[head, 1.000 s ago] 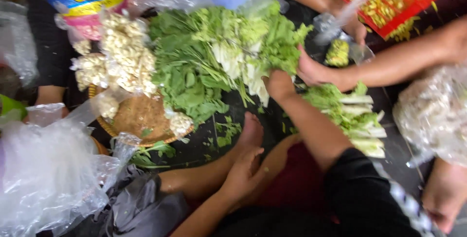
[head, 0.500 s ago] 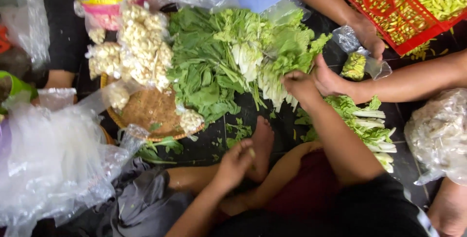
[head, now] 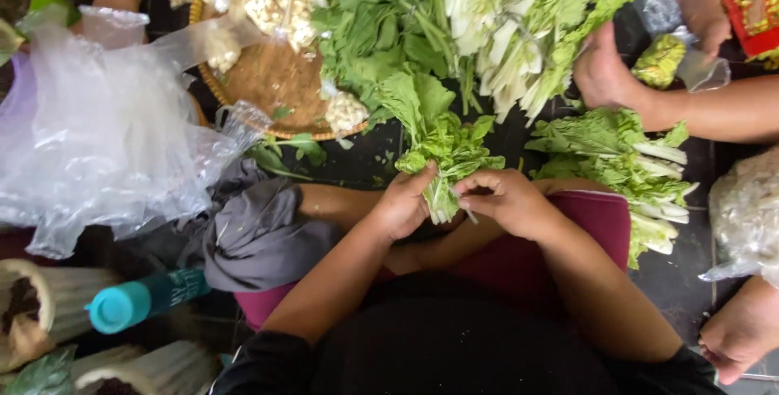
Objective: Bundling and tying leafy green vegetables with string for packaging or sale.
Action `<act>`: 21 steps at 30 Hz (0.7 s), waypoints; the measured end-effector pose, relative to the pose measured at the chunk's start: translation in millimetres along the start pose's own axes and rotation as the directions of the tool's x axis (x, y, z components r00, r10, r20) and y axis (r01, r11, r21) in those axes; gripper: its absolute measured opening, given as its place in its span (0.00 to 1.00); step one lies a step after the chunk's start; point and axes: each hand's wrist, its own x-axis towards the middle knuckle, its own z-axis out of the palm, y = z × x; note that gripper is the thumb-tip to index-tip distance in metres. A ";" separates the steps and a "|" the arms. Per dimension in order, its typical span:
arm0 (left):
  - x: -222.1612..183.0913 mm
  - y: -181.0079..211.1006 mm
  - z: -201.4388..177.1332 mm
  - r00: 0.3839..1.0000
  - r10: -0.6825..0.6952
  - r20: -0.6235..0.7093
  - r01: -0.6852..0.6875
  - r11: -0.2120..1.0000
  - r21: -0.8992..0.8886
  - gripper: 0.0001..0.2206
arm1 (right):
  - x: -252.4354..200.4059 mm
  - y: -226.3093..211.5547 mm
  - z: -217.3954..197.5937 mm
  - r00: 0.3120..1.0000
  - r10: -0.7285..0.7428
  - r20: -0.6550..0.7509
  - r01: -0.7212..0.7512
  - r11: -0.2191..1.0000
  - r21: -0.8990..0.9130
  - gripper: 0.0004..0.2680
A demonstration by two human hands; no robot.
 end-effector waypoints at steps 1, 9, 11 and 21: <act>-18.3 15.1 10.2 0.999 0.042 -0.007 -0.042 0.999 -0.013 0.24 | -1.2 1.4 -1.6 1.000 0.017 0.021 -0.017 1.000 0.000 0.07; 60.3 -53.8 -48.9 0.979 0.187 -0.080 -0.185 0.982 0.028 0.23 | -6.4 -7.8 -8.8 0.997 0.078 0.013 -0.079 0.995 0.064 0.05; 75.6 -61.5 -61.1 0.986 0.134 -0.099 -0.137 0.990 -0.019 0.21 | -7.5 -5.4 -18.0 0.997 0.072 0.001 -0.071 0.979 0.190 0.04; 97.2 -89.4 -103.1 0.975 0.184 -0.122 -0.183 0.983 0.021 0.23 | -10.2 1.7 -45.8 0.830 -0.256 -0.495 0.112 0.947 -0.302 0.07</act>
